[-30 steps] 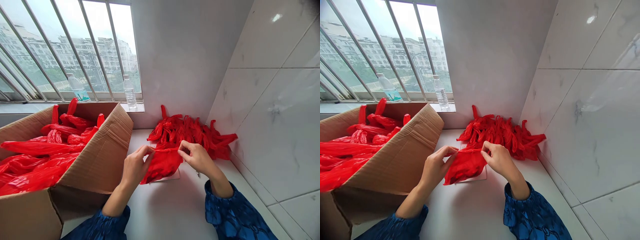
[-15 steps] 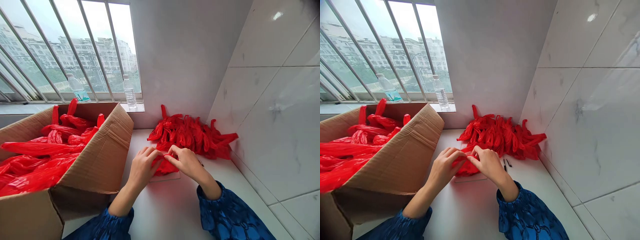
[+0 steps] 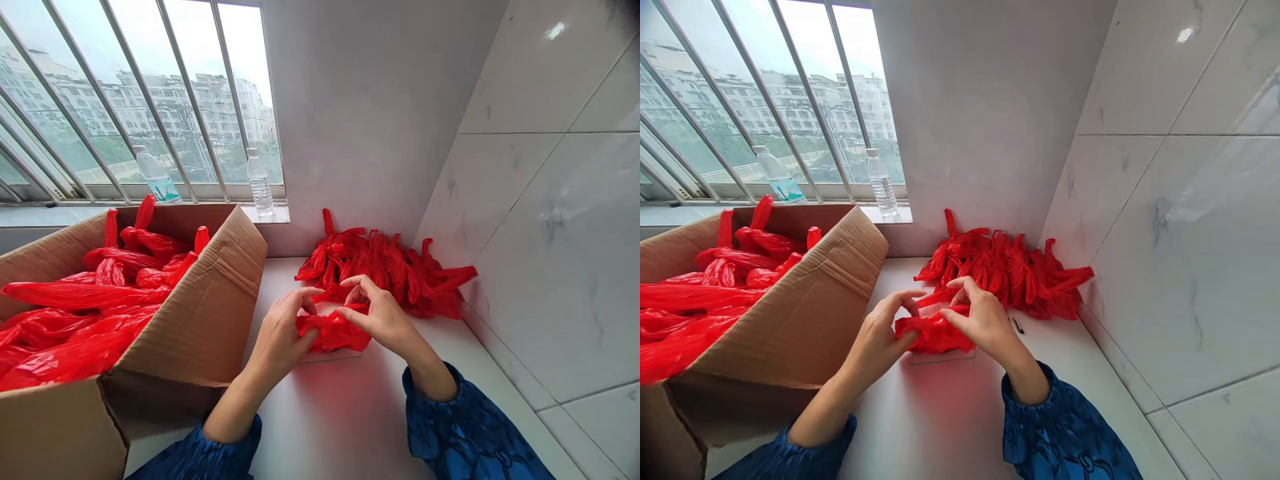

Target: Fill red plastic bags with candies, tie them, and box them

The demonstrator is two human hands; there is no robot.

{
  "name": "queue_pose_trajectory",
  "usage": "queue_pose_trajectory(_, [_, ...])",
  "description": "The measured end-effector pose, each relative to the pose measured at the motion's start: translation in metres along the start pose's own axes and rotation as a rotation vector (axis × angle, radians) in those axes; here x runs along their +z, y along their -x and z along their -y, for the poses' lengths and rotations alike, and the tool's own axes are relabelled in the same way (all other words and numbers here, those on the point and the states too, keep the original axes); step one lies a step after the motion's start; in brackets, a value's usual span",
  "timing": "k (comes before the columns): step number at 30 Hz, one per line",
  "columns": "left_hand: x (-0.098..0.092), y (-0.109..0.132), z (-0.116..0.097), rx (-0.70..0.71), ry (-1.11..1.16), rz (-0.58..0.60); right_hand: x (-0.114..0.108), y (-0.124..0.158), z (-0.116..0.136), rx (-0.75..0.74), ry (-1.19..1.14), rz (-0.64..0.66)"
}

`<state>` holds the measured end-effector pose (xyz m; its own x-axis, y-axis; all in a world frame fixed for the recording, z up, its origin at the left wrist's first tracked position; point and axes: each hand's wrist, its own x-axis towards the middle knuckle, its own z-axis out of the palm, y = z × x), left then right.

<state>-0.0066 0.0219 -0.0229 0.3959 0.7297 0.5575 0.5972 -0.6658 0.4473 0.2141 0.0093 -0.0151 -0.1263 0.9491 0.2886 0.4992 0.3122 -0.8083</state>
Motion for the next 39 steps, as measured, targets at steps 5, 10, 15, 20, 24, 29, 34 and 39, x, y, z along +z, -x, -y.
queue_pose_trajectory(5, [-0.007, 0.0, 0.004, -0.112, 0.0, -0.128, -0.013, -0.003, -0.012, -0.022, 0.148, -0.185])
queue_pose_trajectory(10, [-0.02, -0.001, 0.01, -0.254, 0.164, -0.353, -0.04, 0.001, -0.023, -0.001, 0.245, -0.441])
queue_pose_trajectory(15, [-0.033, 0.001, -0.01, -0.141, 0.129, -0.387, -0.044, 0.022, 0.005, -0.086, 0.408, -0.512])
queue_pose_trajectory(20, [-0.045, 0.008, -0.033, -0.046, 0.144, -0.332, -0.026, 0.048, 0.046, -0.437, 0.251, -0.453])
queue_pose_trajectory(24, [-0.059, 0.014, -0.045, 0.021, 0.133, -0.216, 0.004, 0.053, 0.054, -0.386, 0.26, -0.018])
queue_pose_trajectory(29, [-0.072, 0.017, -0.061, -0.018, 0.32, -0.111, 0.028, 0.037, 0.034, -0.041, 0.679, 0.32])
queue_pose_trajectory(34, [-0.071, 0.017, -0.056, -0.122, 0.57, 0.019, 0.019, 0.033, 0.029, -0.051, 0.723, 0.146])
queue_pose_trajectory(39, [-0.068, 0.017, -0.048, -0.066, 0.61, 0.111, 0.012, 0.057, 0.058, -0.369, 0.369, 0.168])
